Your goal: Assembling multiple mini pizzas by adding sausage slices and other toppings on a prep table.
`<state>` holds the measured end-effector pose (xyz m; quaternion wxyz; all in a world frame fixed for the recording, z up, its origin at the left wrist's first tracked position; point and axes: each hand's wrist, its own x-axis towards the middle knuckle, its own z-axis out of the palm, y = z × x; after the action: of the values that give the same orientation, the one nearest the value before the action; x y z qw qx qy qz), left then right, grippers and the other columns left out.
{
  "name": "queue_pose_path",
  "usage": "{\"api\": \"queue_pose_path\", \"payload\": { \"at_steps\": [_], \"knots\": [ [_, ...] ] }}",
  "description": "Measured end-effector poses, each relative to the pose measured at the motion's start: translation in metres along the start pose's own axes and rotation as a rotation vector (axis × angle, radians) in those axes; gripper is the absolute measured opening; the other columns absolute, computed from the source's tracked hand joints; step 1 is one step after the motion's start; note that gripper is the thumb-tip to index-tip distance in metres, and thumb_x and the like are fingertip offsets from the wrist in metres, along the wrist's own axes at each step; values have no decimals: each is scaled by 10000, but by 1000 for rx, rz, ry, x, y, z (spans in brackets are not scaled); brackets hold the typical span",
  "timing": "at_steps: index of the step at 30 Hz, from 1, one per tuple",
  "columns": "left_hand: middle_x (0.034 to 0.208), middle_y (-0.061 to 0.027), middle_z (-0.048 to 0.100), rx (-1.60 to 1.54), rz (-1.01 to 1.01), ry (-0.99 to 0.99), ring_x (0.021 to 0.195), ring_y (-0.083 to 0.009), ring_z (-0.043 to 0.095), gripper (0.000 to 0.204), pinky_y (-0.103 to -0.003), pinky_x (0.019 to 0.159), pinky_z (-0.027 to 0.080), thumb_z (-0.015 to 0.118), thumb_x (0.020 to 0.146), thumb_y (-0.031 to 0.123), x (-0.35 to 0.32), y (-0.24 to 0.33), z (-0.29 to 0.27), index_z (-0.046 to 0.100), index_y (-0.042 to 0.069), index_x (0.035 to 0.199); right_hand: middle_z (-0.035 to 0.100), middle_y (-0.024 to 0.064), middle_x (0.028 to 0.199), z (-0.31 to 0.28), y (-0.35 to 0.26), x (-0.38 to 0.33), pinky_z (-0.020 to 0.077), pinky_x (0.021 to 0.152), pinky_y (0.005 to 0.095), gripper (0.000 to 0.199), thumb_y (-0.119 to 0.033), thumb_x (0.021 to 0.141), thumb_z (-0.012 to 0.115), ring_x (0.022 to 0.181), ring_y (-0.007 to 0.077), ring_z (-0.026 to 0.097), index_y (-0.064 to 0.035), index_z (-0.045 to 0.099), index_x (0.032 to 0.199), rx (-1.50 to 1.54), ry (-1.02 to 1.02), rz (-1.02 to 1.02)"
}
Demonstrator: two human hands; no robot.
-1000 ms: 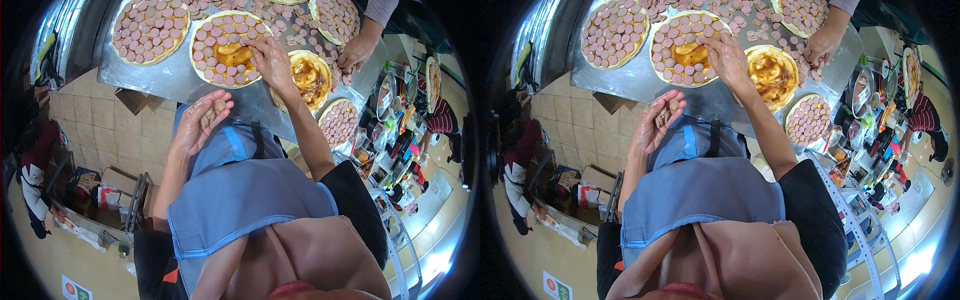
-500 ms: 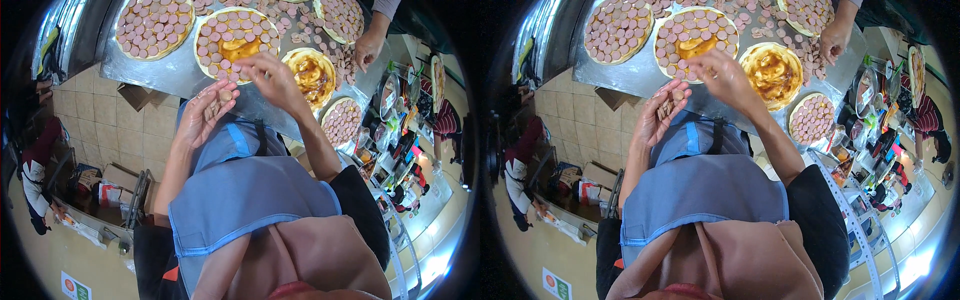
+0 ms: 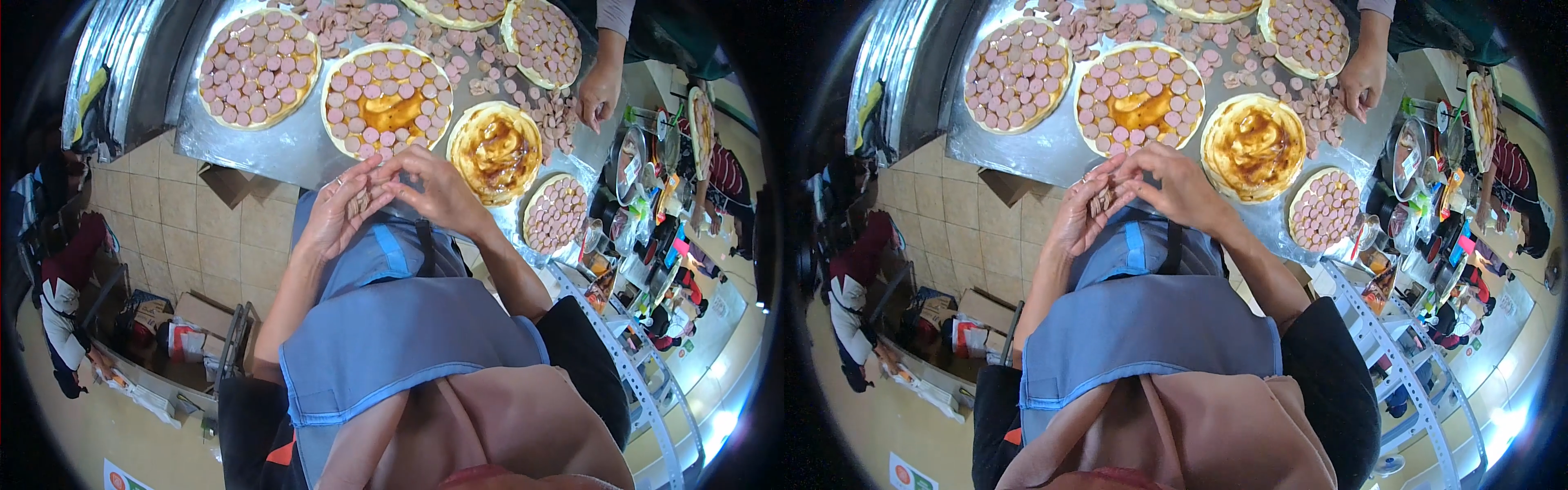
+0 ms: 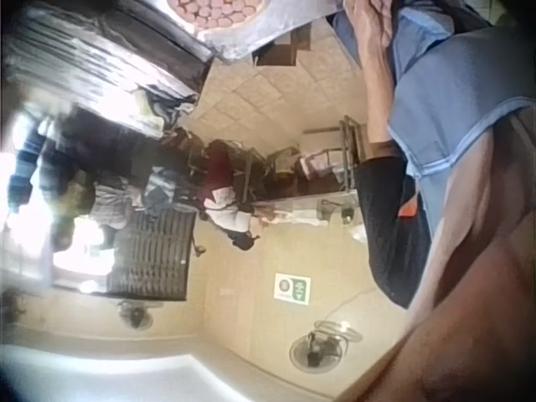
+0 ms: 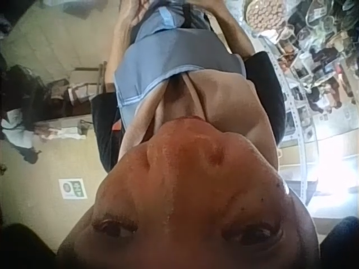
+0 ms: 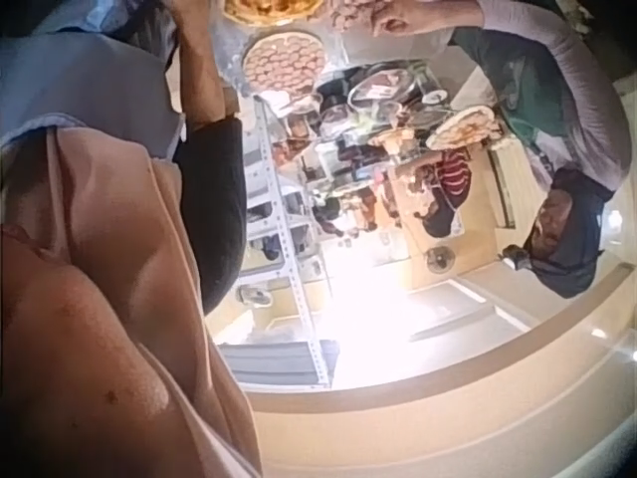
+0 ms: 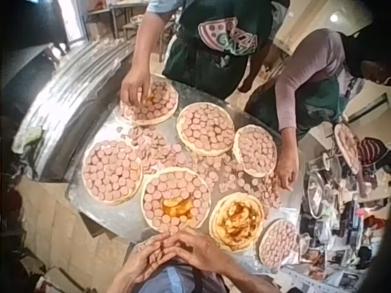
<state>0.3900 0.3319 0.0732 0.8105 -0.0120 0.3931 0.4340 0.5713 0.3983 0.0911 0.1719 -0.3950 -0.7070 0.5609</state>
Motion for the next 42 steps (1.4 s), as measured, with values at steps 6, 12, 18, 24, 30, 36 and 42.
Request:
{"api": "queue_pose_path", "payload": {
  "at_steps": [6, 12, 18, 24, 30, 36, 42],
  "knots": [
    [1163, -139, 588, -66, 37, 41, 1080, -214, 601, 406, -327, 944, 504, 459, 995, 287, -2, 16, -11, 487, -40, 1234, 683, 41, 890, -37, 35, 84, 507, 738, 225, 174, -148, 887, 654, 831, 75, 628, -2, 645, 979, 63, 276, 118],
    [1059, -108, 605, -63, 44, 65, 961, -172, 623, 427, -285, 860, 540, 419, 988, 422, -4, 33, -27, 553, 22, 1056, 698, 106, 813, -45, 62, 168, 509, 667, 284, 238, -219, 846, 663, 732, 150, 664, -13, 682, 964, -97, 402, 56],
    [1153, -120, 580, -41, 81, 43, 1040, -191, 596, 512, -294, 893, 514, 303, 1020, 414, 2, 54, -20, 519, -12, 1204, 701, 143, 838, -39, 62, 173, 511, 664, 313, 214, -170, 851, 624, 735, 204, 680, -20, 683, 993, -434, 534, -66],
    [1209, -122, 564, -32, 64, -46, 1073, -185, 584, 516, -311, 932, 497, 318, 1017, 409, 11, 61, -22, 489, -12, 1262, 623, 52, 870, -8, -19, 98, 482, 645, 321, 181, -124, 863, 612, 730, 217, 597, -90, 685, 1025, -65, 53, -12],
    [1206, -104, 563, 38, -53, 58, 1088, -178, 576, 483, -329, 944, 492, 339, 1012, 414, 12, 52, -10, 484, 20, 1250, 570, 41, 972, 27, -23, 49, 458, 767, 339, 256, -118, 808, 649, 923, 221, 565, -141, 675, 1062, -343, 74, -142],
    [1160, -108, 580, 48, -124, 4, 1052, -179, 589, 521, -311, 927, 493, 283, 1026, 404, 13, 35, -4, 476, -21, 1256, 604, 46, 923, 19, -7, 32, 470, 753, 331, 222, -111, 833, 635, 865, 216, 587, -111, 674, 1051, -148, 106, -19],
    [1136, -117, 596, 54, -161, -41, 1052, -179, 599, 519, -287, 914, 500, 335, 1013, 400, 15, 27, -19, 493, -22, 1270, 683, 69, 873, 3, 21, 43, 480, 621, 270, 170, -125, 875, 629, 685, 146, 599, -51, 677, 1021, 150, 288, 223]
  ]
}}
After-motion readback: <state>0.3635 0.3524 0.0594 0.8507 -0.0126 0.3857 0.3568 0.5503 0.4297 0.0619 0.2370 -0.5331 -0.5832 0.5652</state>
